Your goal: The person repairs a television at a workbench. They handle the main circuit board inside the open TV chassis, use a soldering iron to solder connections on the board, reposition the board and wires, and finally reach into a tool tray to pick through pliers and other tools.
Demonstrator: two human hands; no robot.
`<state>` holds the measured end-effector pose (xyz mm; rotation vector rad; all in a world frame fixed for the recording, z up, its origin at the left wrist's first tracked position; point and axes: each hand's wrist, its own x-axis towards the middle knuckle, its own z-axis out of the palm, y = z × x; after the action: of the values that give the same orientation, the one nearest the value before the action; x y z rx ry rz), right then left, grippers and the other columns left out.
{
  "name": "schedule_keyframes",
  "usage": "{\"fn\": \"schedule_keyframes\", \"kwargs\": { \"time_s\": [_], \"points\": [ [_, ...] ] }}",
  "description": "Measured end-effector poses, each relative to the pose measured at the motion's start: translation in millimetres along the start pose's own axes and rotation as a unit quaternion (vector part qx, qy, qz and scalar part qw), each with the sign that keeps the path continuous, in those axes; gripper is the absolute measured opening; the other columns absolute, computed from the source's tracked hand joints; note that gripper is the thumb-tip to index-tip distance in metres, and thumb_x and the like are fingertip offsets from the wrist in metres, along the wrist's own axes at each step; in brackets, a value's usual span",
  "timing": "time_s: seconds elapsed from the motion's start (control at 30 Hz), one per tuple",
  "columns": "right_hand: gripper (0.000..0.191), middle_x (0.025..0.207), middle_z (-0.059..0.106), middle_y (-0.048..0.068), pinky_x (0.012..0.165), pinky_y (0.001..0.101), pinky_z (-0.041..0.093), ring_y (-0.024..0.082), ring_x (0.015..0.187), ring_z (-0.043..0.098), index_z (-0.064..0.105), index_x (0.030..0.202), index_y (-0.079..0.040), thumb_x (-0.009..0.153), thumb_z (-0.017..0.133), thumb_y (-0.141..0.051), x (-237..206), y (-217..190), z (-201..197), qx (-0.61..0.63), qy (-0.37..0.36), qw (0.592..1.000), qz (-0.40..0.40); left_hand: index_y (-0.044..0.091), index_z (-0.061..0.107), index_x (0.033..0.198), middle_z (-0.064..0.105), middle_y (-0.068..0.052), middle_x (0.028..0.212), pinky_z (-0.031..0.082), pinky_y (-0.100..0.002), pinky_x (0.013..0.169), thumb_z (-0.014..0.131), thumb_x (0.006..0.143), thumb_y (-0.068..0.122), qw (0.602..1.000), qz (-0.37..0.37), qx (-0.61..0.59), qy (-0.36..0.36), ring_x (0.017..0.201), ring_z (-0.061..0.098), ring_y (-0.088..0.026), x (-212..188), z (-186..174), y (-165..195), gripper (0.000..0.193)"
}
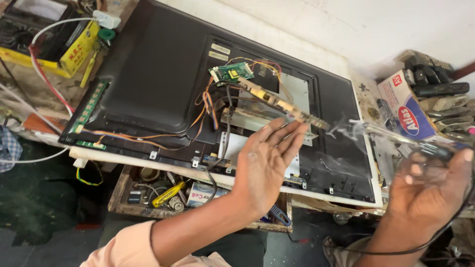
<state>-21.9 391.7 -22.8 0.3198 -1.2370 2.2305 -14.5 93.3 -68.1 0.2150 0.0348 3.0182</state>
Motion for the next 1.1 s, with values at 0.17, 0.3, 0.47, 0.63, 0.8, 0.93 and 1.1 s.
{"fn": "schedule_keyframes", "kwargs": {
  "time_s": [0.17,0.3,0.47,0.63,0.8,0.93,1.1],
  "points": [
    [0.018,0.105,0.065,0.01,0.071,0.025,0.049,0.018,0.082,0.06,0.059,0.119,0.0,0.124,0.058,-0.017,13,-6,-28,0.035,-0.017,0.999,0.002,-0.004,0.043,0.129,0.054,-0.025,0.136,0.042,-0.038,0.121,0.041,0.105,0.025,0.998,-0.007,-0.058,-0.006,0.136,0.053,-0.033,15,2,-2,0.037],
    [0.02,0.11,0.065,0.012,0.069,0.0223,0.045,0.017,0.087,0.06,0.059,0.122,0.001,0.125,0.057,-0.019,12,-7,-29,-0.001,-0.032,0.999,-0.006,-0.007,0.042,0.135,0.055,-0.026,0.136,0.044,-0.038,0.119,0.04,0.103,0.024,0.998,-0.004,-0.065,-0.011,0.135,0.054,-0.033,19,2,-4,0.045],
    [0.023,0.112,0.069,0.013,0.066,0.0229,0.046,0.018,0.082,0.06,0.061,0.123,0.003,0.122,0.055,-0.019,-7,-6,-8,-0.012,-0.036,0.999,-0.001,-0.007,0.052,0.131,0.058,-0.019,0.129,0.046,-0.036,0.116,0.056,0.103,0.027,0.999,-0.03,-0.018,0.003,0.127,0.059,-0.027,13,-10,2,0.044],
    [0.025,0.105,0.068,0.015,0.066,0.0259,0.046,0.021,0.078,0.059,0.06,0.119,0.005,0.121,0.052,-0.018,-26,2,0,-0.022,-0.012,1.0,-0.003,0.003,0.063,0.11,0.064,-0.007,0.107,0.051,-0.037,0.101,0.074,0.095,0.036,0.994,-0.05,0.064,0.076,0.11,0.064,-0.021,-1,-26,10,0.038],
    [0.034,0.095,0.067,0.02,0.062,0.027,0.044,0.023,0.074,0.06,0.059,0.112,0.008,0.126,0.054,-0.023,-38,14,-5,-0.118,-0.064,0.991,-0.027,0.01,0.063,0.103,0.064,-0.002,0.102,0.047,-0.036,0.096,0.076,0.094,0.033,0.987,-0.052,0.125,0.092,0.107,0.065,-0.017,-7,-38,13,0.028],
    [0.038,0.089,0.067,0.02,0.061,0.0277,0.045,0.02,0.068,0.059,0.061,0.109,0.008,0.125,0.057,-0.027,-44,22,1,-0.168,-0.054,0.984,-0.012,0.011,0.064,0.104,0.065,-0.001,0.102,0.045,-0.038,0.096,0.076,0.09,0.031,0.98,-0.071,0.16,0.097,0.107,0.065,-0.018,-8,-42,14,0.027],
    [0.036,0.087,0.067,0.017,0.059,0.0276,0.044,0.019,0.067,0.059,0.062,0.111,0.005,0.12,0.06,-0.03,-42,31,19,-0.189,-0.046,0.981,0.005,0.008,0.064,0.115,0.069,-0.003,0.117,0.046,-0.041,0.101,0.066,0.096,0.024,0.977,-0.07,0.183,0.089,0.116,0.062,-0.018,-10,-41,15,0.025]
  ]
}}
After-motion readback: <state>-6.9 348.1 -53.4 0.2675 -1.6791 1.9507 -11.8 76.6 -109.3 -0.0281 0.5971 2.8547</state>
